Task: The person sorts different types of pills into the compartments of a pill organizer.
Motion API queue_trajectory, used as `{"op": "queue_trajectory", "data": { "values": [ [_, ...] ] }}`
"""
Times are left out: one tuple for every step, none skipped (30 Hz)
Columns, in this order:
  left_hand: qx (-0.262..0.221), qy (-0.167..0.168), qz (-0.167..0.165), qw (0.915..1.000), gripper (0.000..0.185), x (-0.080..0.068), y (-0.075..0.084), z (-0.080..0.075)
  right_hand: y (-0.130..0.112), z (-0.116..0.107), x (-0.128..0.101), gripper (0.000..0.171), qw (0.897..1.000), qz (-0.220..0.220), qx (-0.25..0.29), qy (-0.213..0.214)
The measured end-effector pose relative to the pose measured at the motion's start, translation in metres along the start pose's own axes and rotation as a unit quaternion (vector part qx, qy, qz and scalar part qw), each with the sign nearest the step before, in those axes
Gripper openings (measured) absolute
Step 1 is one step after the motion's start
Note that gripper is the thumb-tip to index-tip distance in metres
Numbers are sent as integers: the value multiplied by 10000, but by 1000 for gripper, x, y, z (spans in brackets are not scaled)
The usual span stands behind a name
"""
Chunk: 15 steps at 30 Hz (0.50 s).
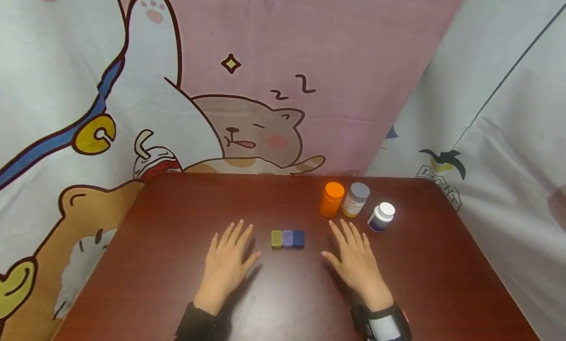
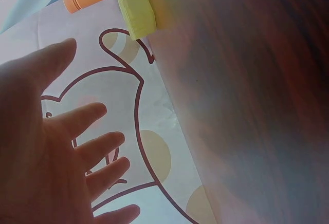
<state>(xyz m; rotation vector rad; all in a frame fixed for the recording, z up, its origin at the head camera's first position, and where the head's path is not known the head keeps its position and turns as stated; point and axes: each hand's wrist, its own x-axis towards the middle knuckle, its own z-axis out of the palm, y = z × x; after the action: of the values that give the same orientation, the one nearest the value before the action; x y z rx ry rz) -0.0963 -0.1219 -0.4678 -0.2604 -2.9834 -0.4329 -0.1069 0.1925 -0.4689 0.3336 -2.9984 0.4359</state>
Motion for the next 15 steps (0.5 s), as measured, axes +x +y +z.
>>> {"op": "queue_trajectory", "data": {
  "values": [
    [-4, 14, 1, 10000, 73, 0, 0, 0, 0, 0, 1, 81, 10000, 3, -23, 14],
    [-6, 28, 5, 10000, 72, 1, -1, -1, 0, -1, 1, 81, 10000, 8, -40, 29],
    [-4, 31, 11, 10000, 72, 1, -1, -1, -1, -1, 1, 81, 10000, 14, -55, 41],
    [-4, 20, 17, 10000, 72, 1, -1, -1, -1, -2, 1, 81, 10000, 26, -73, 32],
    [-6, 9, 28, 10000, 72, 1, -1, -1, -2, -2, 1, 80, 10000, 39, -78, 5],
    [-4, -7, 41, 10000, 72, 0, -2, -1, -3, -2, 0, 79, 10000, 51, -73, -32],
    [-2, -32, 57, 10000, 72, 0, -2, -1, -4, -2, 0, 78, 9999, 58, -71, -76],
    [9, -72, 76, 9999, 72, 0, -2, -1, -5, -1, 0, 77, 9999, 67, -56, -129],
    [7, -106, 95, 9999, 72, 0, -2, 0, -7, -1, 0, 76, 9998, 65, -47, -175],
    [-4, -132, 120, 9998, 71, 0, -2, 0, -8, 0, 0, 75, 9997, 59, -41, -223],
    [-20, -148, 153, 9998, 71, 1, -1, 1, -10, 1, 1, 75, 9997, 35, -37, -252],
    [-47, -166, 175, 9997, 70, 1, 0, 1, -11, 2, 2, 74, 9996, 5, -43, -267],
    [-78, -189, 196, 9996, 69, 2, 1, 1, -13, 3, 4, 74, 9996, -34, -58, -273],
    [-104, -199, 224, 9995, 68, 3, 3, 2, -15, 4, 5, 74, 9995, -76, -71, -283],
    [-143, -200, 255, 9994, 67, 3, 5, 2, -17, 5, 6, 74, 9995, -122, -86, -287]
  ]
}}
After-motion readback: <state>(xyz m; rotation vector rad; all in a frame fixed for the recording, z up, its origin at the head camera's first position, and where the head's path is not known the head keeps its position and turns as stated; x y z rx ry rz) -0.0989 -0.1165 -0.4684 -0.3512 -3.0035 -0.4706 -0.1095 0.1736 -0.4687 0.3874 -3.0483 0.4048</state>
